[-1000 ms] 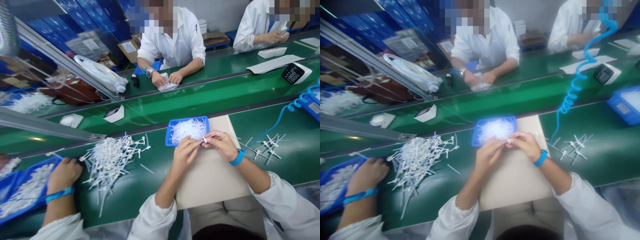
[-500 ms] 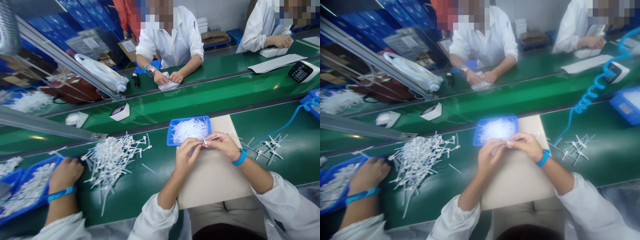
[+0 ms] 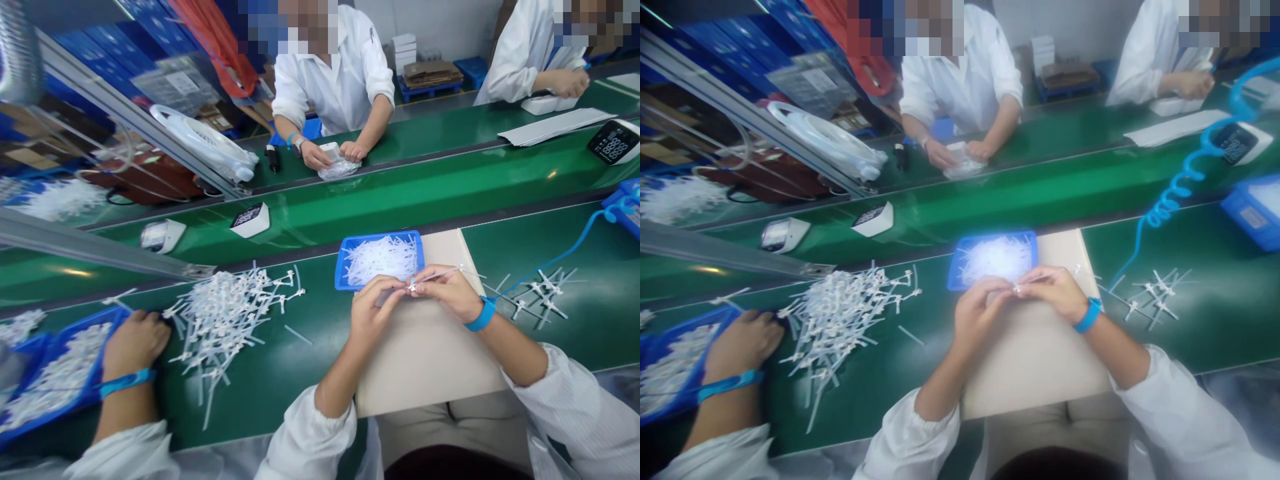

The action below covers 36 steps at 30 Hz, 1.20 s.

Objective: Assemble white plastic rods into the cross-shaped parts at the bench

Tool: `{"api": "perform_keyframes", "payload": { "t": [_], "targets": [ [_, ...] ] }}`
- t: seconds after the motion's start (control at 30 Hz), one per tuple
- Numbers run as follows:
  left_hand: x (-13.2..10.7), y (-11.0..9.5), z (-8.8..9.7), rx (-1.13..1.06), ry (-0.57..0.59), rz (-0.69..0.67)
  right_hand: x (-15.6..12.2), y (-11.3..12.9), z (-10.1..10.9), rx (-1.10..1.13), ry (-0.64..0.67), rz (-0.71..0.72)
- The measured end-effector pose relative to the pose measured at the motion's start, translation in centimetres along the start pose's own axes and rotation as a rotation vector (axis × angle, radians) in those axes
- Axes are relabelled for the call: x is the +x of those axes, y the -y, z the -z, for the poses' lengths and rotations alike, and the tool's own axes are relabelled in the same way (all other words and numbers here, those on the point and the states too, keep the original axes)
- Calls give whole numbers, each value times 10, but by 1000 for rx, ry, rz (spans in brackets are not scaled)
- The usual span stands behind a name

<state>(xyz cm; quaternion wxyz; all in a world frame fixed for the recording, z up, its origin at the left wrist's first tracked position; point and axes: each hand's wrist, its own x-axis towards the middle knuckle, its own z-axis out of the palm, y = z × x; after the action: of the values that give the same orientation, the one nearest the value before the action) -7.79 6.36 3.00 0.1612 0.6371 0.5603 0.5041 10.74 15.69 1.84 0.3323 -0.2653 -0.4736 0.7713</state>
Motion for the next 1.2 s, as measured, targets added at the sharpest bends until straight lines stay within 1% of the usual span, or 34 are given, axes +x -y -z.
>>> {"api": "perform_keyframes", "payload": {
  "t": [0.1,0.17,0.27,0.37,0.6,0.87,1.0,1.2],
  "targets": [
    [-1,-1,-2,-71,-18,14,-1,0,-1,25,11,-26],
    [-1,-2,-3,-103,-11,17,-2,0,-2,25,16,-24],
    [-3,-2,-4,-123,11,20,-2,-1,-3,29,13,-24],
    [-4,-2,-5,-137,7,20,-3,0,-3,29,15,-22],
    [-3,-4,-4,-91,-17,-1,-3,4,-3,-41,41,33],
    [-2,-8,-4,-93,-32,-25,-2,-1,-4,23,35,17],
    [-1,-9,-4,-90,-17,-28,-3,0,-5,-2,38,30],
    [-2,-7,-4,-37,-47,-100,-2,-1,-7,7,16,49]
  ]
}}
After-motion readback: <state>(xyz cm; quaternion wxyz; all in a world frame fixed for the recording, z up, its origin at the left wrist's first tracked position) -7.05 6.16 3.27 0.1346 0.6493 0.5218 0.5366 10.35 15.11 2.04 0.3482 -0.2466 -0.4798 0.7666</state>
